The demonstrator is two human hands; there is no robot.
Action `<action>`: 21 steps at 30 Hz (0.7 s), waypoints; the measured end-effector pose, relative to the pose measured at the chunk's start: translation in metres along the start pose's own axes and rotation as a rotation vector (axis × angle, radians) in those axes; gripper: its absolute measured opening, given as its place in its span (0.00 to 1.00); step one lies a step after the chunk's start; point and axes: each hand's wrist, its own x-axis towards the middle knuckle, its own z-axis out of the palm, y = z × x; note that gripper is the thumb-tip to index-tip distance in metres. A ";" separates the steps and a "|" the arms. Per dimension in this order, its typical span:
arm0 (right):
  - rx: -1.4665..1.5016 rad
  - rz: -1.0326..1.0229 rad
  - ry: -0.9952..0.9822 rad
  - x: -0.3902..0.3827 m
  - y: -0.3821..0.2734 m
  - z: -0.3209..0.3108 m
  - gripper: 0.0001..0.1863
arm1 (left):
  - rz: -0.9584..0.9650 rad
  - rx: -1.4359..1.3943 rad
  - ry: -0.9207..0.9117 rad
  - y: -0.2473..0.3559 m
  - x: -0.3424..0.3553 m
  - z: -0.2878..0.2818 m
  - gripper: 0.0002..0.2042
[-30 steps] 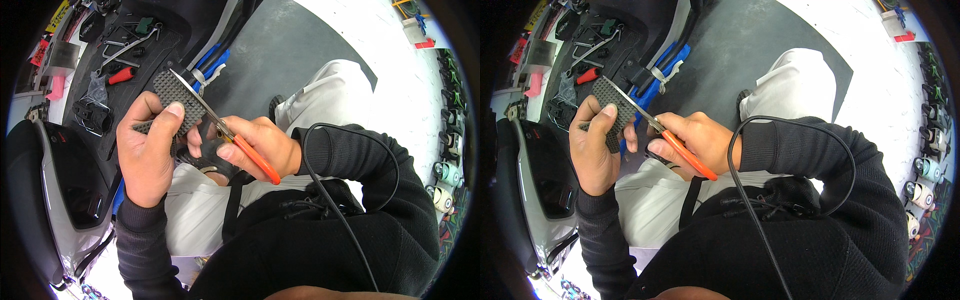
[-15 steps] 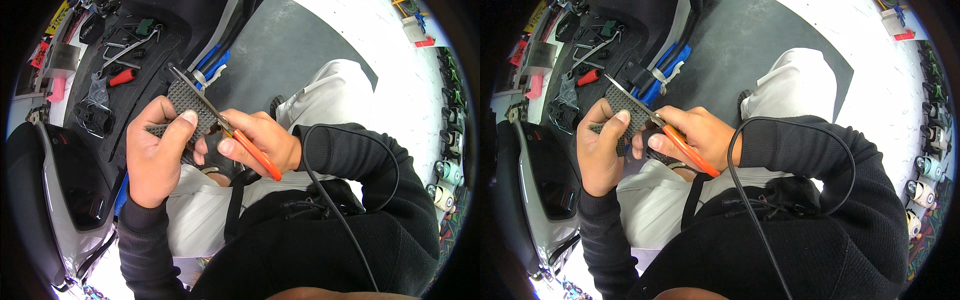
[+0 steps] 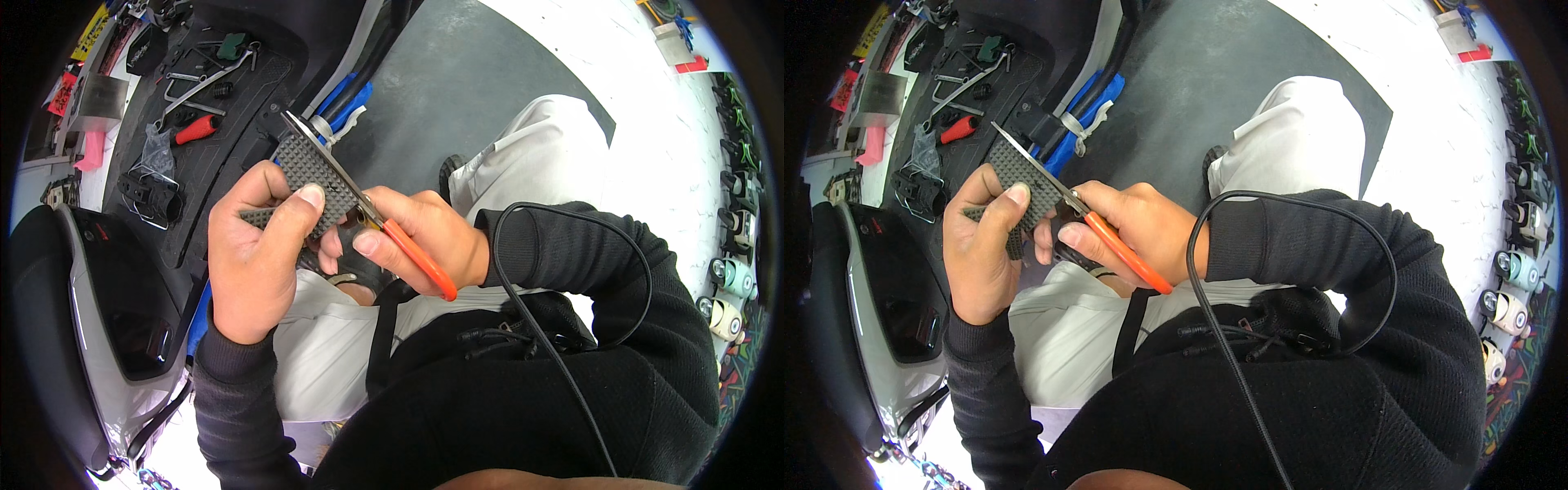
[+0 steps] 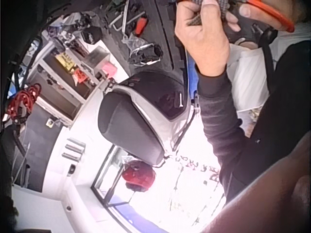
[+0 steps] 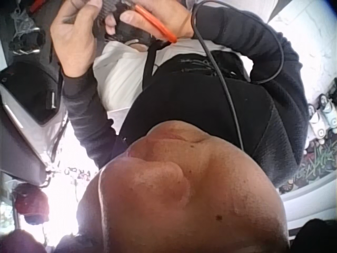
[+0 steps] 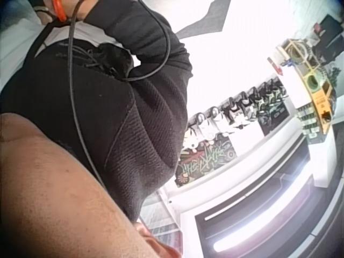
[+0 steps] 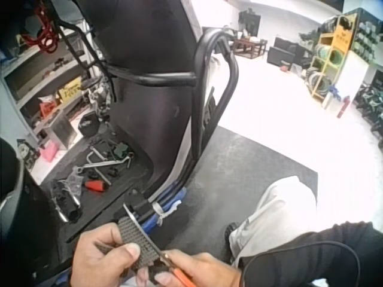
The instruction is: The person works on a scooter in a workshop, using a power drill to remove screws and then cutting and fitting a textured rubber pad onto the scooter's side panel. They repeatedly trim the pad with scissors and press it into place.
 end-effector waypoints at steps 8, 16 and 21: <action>-0.071 0.060 -0.016 0.001 0.001 -0.001 0.13 | 0.026 0.073 0.048 -0.001 0.000 0.001 0.11; -0.124 0.339 -0.201 -0.001 -0.009 -0.014 0.18 | -0.014 0.206 0.065 0.002 0.002 -0.003 0.16; -0.060 0.063 0.018 0.001 0.004 -0.003 0.22 | -0.027 0.188 0.054 -0.004 0.001 0.005 0.15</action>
